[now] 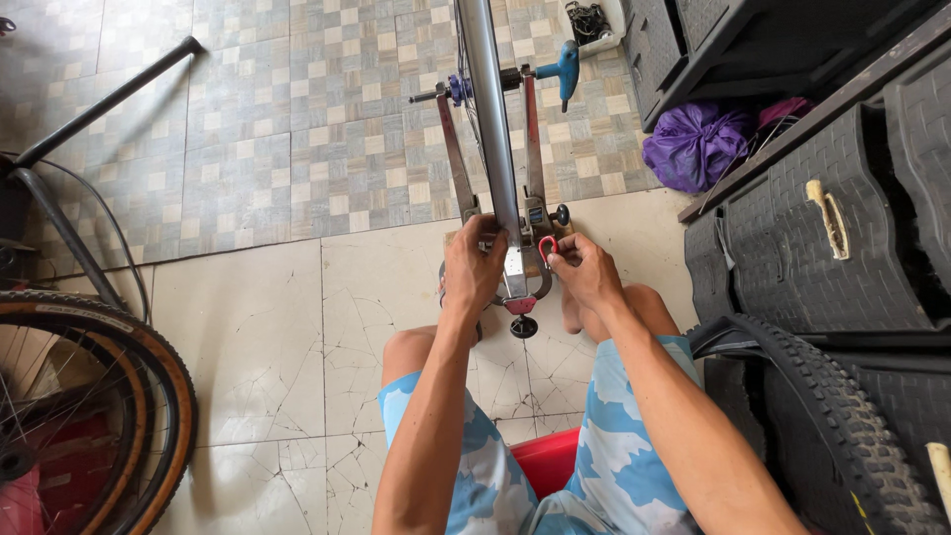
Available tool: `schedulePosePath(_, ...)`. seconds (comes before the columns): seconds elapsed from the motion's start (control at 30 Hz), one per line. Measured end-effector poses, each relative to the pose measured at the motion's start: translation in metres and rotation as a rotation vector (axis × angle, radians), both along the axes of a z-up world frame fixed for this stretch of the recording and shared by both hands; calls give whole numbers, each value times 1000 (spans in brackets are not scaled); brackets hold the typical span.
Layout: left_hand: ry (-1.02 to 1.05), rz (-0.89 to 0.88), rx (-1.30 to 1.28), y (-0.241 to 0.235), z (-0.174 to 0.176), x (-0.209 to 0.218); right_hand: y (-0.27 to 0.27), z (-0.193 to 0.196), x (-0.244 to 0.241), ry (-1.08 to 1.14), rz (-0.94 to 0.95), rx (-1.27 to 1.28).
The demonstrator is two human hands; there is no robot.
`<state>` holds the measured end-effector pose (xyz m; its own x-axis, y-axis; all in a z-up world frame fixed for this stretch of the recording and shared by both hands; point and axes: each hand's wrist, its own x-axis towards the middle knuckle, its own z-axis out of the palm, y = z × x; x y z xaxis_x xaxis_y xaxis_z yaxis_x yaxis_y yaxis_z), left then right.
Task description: The person adjusts the spokes of a bicycle wheel mounted on a truing stand using a spoke wrench. They rotate the wheel and tighten or loosen individual spokes to align the rim.
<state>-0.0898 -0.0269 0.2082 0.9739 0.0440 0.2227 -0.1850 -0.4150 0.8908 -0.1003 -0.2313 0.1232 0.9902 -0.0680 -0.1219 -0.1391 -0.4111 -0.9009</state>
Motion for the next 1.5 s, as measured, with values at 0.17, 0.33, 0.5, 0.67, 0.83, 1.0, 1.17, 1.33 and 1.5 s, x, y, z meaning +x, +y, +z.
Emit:
schedulePosePath(0.17, 71, -34, 84, 2, 0, -3, -2, -2, 0, -30, 16, 4)
schedulePosePath(0.33, 80, -14, -37, -1, 31, 0, -1, -6, 0, -16, 11, 2)
schedulePosePath(0.5, -45, -7, -28, -4, 27, 2, 0, -4, 0, -4, 4, 2)
schedulePosePath(0.67, 64, -4, 75, -3, 13, -8, 1, -2, -1, -16, 8, -8)
schedulePosePath(0.83, 70, 33, 24, -5, 18, -5, 2, -3, -1, 1, 4, -16)
schedulePosePath(1.0, 33, 23, 69, -5, 6, -3, 2, -7, 0, -10, 7, -8)
schedulePosePath(1.17, 107, 5, 90, -3, -2, -6, 0, -9, 1, -32, 15, -16)
schedulePosePath(1.33, 35, 15, 24, -3, 15, -3, 2, -4, 1, 4, 8, -22)
schedulePosePath(1.5, 42, -5, 57, -4, 16, -4, 2, -2, 1, 5, 15, -42)
